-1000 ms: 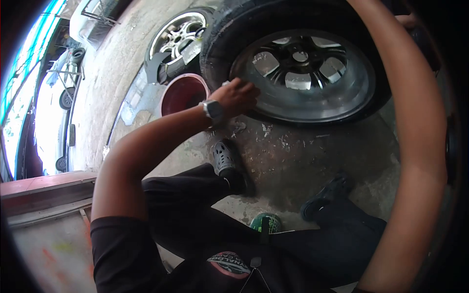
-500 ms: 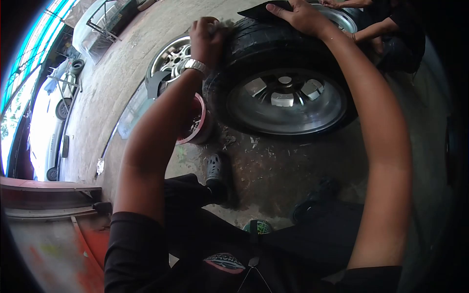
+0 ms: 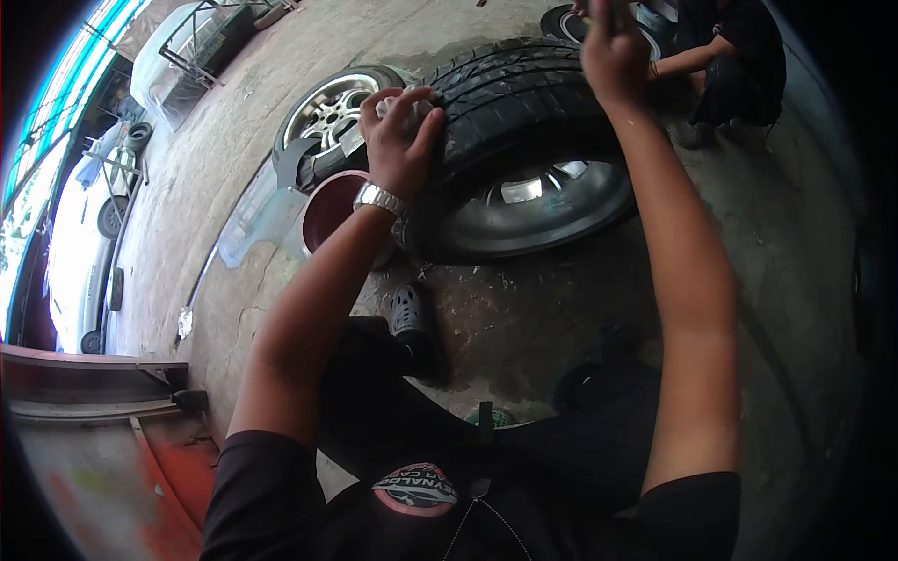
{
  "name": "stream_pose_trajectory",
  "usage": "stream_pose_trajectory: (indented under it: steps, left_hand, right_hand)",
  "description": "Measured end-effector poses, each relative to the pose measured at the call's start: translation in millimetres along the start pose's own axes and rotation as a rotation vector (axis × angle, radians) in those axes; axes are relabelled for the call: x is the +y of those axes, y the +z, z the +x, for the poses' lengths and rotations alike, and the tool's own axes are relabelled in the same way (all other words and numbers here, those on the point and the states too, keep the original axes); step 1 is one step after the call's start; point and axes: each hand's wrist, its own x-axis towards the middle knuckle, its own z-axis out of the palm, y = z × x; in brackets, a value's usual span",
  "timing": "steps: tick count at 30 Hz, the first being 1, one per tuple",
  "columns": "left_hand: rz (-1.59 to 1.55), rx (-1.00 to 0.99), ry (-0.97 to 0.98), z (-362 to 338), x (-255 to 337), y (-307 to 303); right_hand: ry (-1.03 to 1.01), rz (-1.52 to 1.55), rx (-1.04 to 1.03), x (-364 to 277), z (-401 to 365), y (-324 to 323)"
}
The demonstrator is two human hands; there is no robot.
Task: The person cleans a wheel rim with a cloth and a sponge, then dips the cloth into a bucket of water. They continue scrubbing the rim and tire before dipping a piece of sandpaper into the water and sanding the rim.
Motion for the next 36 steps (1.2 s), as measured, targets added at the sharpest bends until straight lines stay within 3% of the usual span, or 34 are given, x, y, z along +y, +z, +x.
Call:
stream_pose_trajectory:
  steps: [2, 3, 4, 6, 7, 8, 10, 11, 12, 13, 15, 17, 19, 20, 21, 22, 23, 24, 26, 28, 29, 31, 33, 36]
  left_hand:
    - [0.073, -0.002, 0.005, -12, 8, -5]
    - [0.069, -0.009, 0.013, -13, 10, -7]
    - [0.066, -0.018, 0.016, -14, 11, -9]
    - [0.018, -0.009, -0.001, -21, 8, -9]
    - [-0.028, 0.014, -0.018, -21, 4, -7]
    - [-0.073, 0.040, -0.033, -20, 1, -5]
    - [-0.086, 0.065, -0.066, -19, -2, -4]
    - [-0.106, 0.063, -0.089, -18, -6, -1]
    - [-0.124, 0.059, -0.117, -18, -10, 0]
    - [-0.139, 0.058, -0.146, -17, -9, 0]
    - [-0.097, 0.058, -0.129, -14, -12, 4]
    - [-0.085, 0.058, -0.133, -13, -13, 6]
    - [-0.116, 0.063, -0.145, -11, -11, 9]
    - [-0.102, 0.065, -0.133, -10, -10, 10]
    - [-0.087, 0.067, -0.119, -9, -9, 10]
    - [-0.070, 0.067, -0.106, -9, -8, 11]
    - [-0.076, 0.063, -0.101, -9, -7, 9]
    - [-0.082, 0.055, -0.097, -8, -3, 6]
    - [-0.098, 0.035, -0.087, -9, -1, 5]
    - [-0.043, 0.012, -0.060, -8, -4, 1]
    - [-0.049, 0.016, -0.069, -9, -6, 0]
    - [-0.046, 0.006, -0.066, -12, -15, -4]
    - [-0.093, 0.013, -0.090, -13, -18, -6]
    - [-0.142, 0.015, -0.175, -15, -29, -9]
  right_hand:
    - [-0.136, -0.393, 0.323, -9, -15, -43]
    - [-0.007, -0.540, 0.443, 5, -33, -70]
    - [0.122, -0.456, 0.408, 41, -51, -111]
    - [0.521, -0.711, 0.673, 75, -99, -169]
    - [0.795, -0.599, 0.719, 78, -126, -192]
    - [0.941, -0.683, 0.724, 89, -159, -216]
    - [1.049, -0.856, 0.502, 93, -232, -242]
    - [1.181, -0.795, 0.364, 107, -273, -257]
    - [1.312, -0.535, 0.276, 135, -324, -274]
    - [1.474, -0.465, 0.041, 140, -352, -273]
    - [1.553, -0.702, -0.397, 103, -363, -218]
    - [1.321, -0.608, -0.595, 89, -379, -168]
    - [1.202, -0.430, -0.648, 72, -373, -101]
    - [1.038, -0.319, -0.535, 62, -374, -63]
    - [0.967, -0.393, -0.538, 39, -359, -23]
    - [0.970, -0.107, -0.525, 13, -343, 11]
    - [0.904, 0.074, -0.371, -14, -343, 48]
    - [0.827, 0.143, -0.385, -24, -370, 79]
    - [0.849, 0.314, -0.402, -45, -386, 107]
    - [1.042, 0.529, -0.418, -63, -385, 104]
    - [0.887, 0.279, -0.502, -35, -420, 103]
    - [0.617, -0.180, -0.970, 34, -439, 57]
    - [0.164, -0.722, -0.860, 69, -413, 4]
    - [0.410, -0.827, -0.707, 42, -428, 46]
